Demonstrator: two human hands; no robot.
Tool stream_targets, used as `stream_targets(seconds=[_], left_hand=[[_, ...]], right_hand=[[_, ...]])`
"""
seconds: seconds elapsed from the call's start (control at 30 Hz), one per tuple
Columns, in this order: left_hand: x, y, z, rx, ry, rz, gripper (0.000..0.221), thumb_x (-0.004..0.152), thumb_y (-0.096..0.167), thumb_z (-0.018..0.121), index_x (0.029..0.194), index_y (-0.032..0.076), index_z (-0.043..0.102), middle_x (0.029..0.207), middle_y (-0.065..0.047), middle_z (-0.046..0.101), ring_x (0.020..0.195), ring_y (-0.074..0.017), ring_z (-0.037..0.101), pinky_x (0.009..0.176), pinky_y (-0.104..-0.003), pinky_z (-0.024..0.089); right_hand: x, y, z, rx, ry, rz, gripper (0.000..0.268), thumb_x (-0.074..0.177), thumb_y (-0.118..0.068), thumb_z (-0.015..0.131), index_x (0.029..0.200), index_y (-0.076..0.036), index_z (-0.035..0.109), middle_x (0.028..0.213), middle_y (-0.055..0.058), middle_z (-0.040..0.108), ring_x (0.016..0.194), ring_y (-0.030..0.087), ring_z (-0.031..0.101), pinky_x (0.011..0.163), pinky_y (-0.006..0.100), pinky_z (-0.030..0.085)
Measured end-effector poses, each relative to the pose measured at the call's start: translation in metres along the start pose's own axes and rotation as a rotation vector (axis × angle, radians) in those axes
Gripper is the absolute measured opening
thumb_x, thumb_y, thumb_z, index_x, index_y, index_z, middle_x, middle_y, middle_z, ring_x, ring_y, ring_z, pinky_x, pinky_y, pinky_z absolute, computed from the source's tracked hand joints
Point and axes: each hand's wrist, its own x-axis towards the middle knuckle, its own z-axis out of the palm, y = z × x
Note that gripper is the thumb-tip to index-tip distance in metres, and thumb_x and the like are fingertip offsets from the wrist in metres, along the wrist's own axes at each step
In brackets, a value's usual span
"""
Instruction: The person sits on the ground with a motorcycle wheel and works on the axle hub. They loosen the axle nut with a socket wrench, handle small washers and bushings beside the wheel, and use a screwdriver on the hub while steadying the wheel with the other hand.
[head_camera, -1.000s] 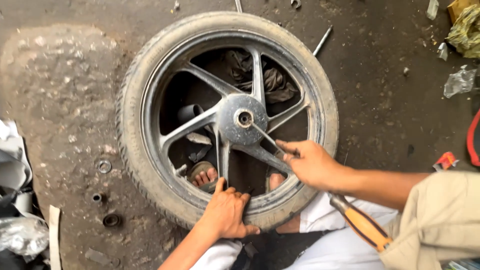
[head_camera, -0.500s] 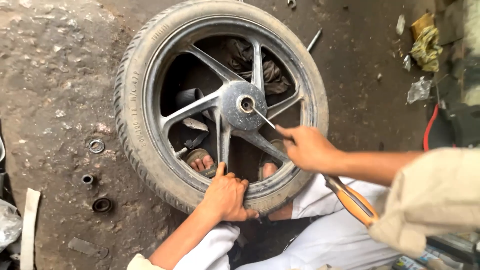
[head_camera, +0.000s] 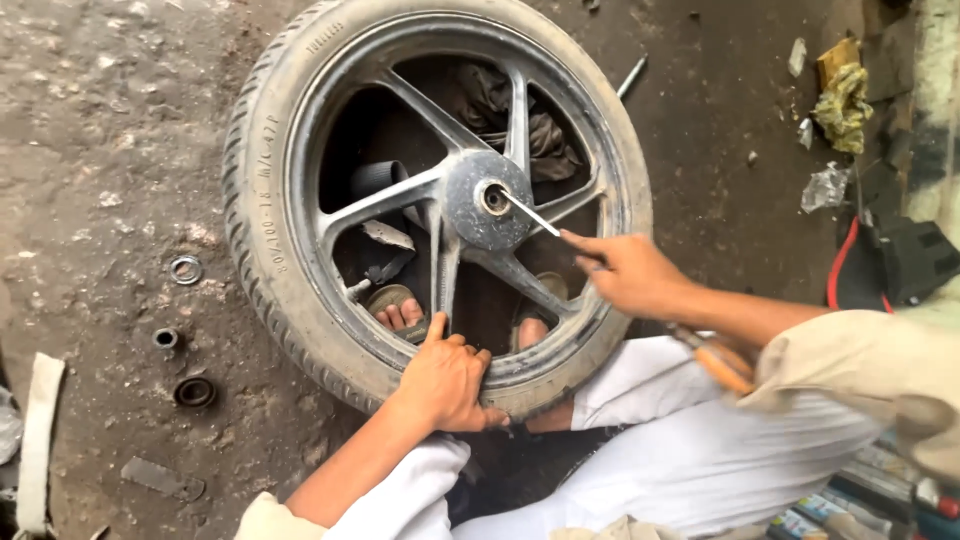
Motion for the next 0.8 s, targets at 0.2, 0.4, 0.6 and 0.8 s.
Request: stream_targets(seconds=[0.2,0.4,0.6,0.8], left_hand=[[0.001,0.001,-0.002,-0.024,0.021,0.004,0.076,0.062,0.067,0.080,0.094,-0.001,0.073,0.083,-0.015,0.072,0.092,-0.0337,0.067,0.115,-0.060,0.023],[0.000,0.006,-0.011,0.004,-0.043,-0.029,0.078,0.062,0.069,0.079,0.099,0.000,0.073,0.082,-0.016,0.073,0.092,-0.0330,0.068,0.114,-0.058,0.025],[0.003,0.008,-0.013,0.029,-0.069,-0.036,0.089,0.061,0.070,0.080,0.112,-0.002,0.072,0.085,-0.016,0.074,0.093,-0.0337,0.068,0.112,-0.059,0.024],[0.007,0.009,-0.012,0.022,-0.097,-0.057,0.095,0.059,0.072,0.079,0.118,-0.001,0.070,0.090,-0.016,0.074,0.095,-0.0329,0.068,0.110,-0.058,0.024]], right_hand=[[0.038,0.033,-0.026,-0.146,-0.075,-0.170,0.045,0.095,-0.023,0.063,0.139,-0.032,0.063,0.057,0.020,0.059,0.047,0.020,0.049,0.055,0.039,0.048],[0.074,0.043,-0.043,-0.359,0.001,-0.280,0.044,0.094,-0.024,0.064,0.134,-0.043,0.067,0.076,0.014,0.071,0.062,0.029,0.065,0.064,0.045,0.052],[0.124,0.043,-0.065,-0.672,0.053,-0.407,0.063,0.080,-0.011,0.064,0.131,-0.048,0.069,0.090,0.001,0.075,0.077,0.022,0.071,0.063,0.041,0.055],[0.150,0.030,-0.083,-0.722,0.141,-0.726,0.058,0.076,-0.012,0.072,0.126,-0.041,0.075,0.092,0.000,0.072,0.084,0.023,0.070,0.066,0.041,0.055]])
